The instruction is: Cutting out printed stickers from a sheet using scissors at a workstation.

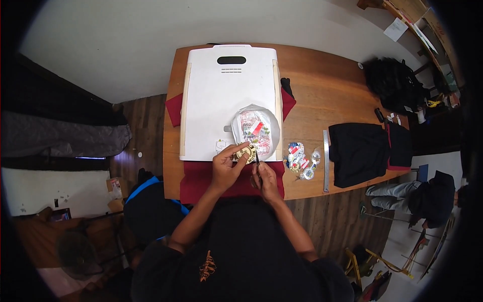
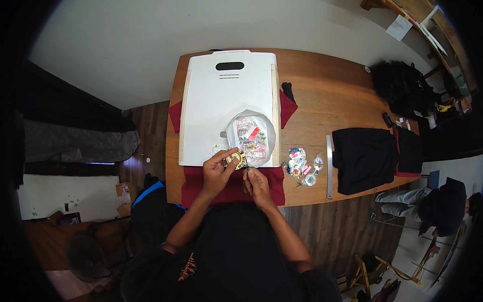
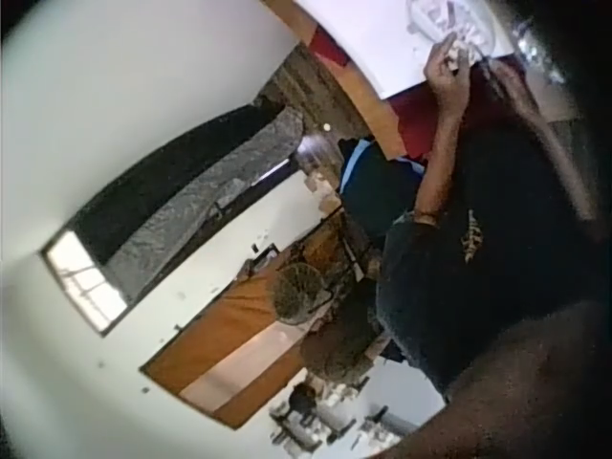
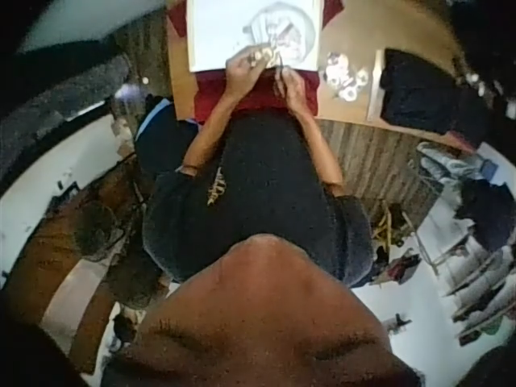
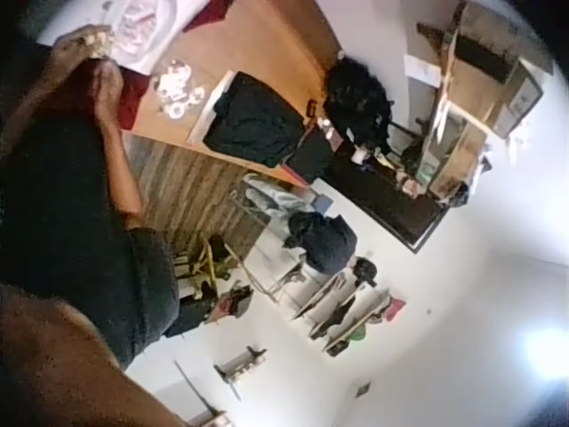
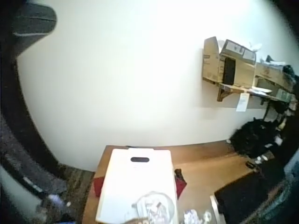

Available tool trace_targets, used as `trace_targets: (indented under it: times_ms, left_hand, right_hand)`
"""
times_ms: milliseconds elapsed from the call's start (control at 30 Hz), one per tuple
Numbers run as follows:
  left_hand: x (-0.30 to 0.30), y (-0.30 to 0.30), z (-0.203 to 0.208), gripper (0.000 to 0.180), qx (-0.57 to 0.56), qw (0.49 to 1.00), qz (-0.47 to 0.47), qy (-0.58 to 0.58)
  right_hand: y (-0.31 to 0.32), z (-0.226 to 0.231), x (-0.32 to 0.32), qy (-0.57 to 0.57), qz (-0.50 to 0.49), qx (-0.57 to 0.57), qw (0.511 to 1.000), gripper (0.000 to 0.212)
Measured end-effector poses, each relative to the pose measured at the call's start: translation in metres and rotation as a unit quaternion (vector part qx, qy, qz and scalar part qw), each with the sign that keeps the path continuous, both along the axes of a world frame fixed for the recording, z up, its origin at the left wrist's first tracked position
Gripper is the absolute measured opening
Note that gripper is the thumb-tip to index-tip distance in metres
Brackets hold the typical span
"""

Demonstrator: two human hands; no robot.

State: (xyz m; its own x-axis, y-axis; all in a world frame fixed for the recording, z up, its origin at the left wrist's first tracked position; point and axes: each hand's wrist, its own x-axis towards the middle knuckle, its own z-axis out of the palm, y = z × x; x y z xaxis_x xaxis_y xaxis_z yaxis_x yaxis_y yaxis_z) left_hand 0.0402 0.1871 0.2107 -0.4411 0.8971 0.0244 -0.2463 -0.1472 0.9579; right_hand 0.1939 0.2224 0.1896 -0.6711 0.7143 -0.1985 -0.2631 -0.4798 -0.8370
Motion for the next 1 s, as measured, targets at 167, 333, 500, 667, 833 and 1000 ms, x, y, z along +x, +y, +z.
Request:
trace_targets:
  times_ms: [167, 333, 500, 667, 833, 1000]
  left_hand:
    - [0.0, 0.0, 0.001, 0.031, -0.001, 1.0, -0.002, -0.001]
    - [0.0, -0.001, 0.0, 0.031, 0.005, 1.0, -0.002, 0.003]
    - [0.0, -0.001, 0.001, 0.031, 0.005, 1.0, 0.0, 0.006]
    - [0.0, 0.0, 0.004, 0.031, -0.002, 1.0, 0.002, 0.003]
    - [0.0, 0.0, 0.005, 0.031, 0.002, 1.0, -0.002, -0.003]
    - [-0.001, -0.001, 0.001, 0.03, 0.011, 1.0, -0.007, 0.005]
  right_hand:
    - [0.0, 0.001, 0.0, -0.002, 0.001, -0.004, 1.0, 0.037]
    - [0.0, 0.0, -0.001, -0.002, 0.002, 0.009, 1.0, 0.037]
    - [0.002, 0.012, -0.004, -0.004, -0.002, 0.019, 1.0, 0.037]
    - [0.001, 0.002, -0.001, -0.003, -0.003, 0.006, 1.0, 0.037]
    - [0.002, 0.007, -0.002, -0.009, -0.002, 0.012, 1.0, 0.037]
    - [0.001, 0.001, 0.0, -0.008, 0.004, 0.011, 1.0, 0.037]
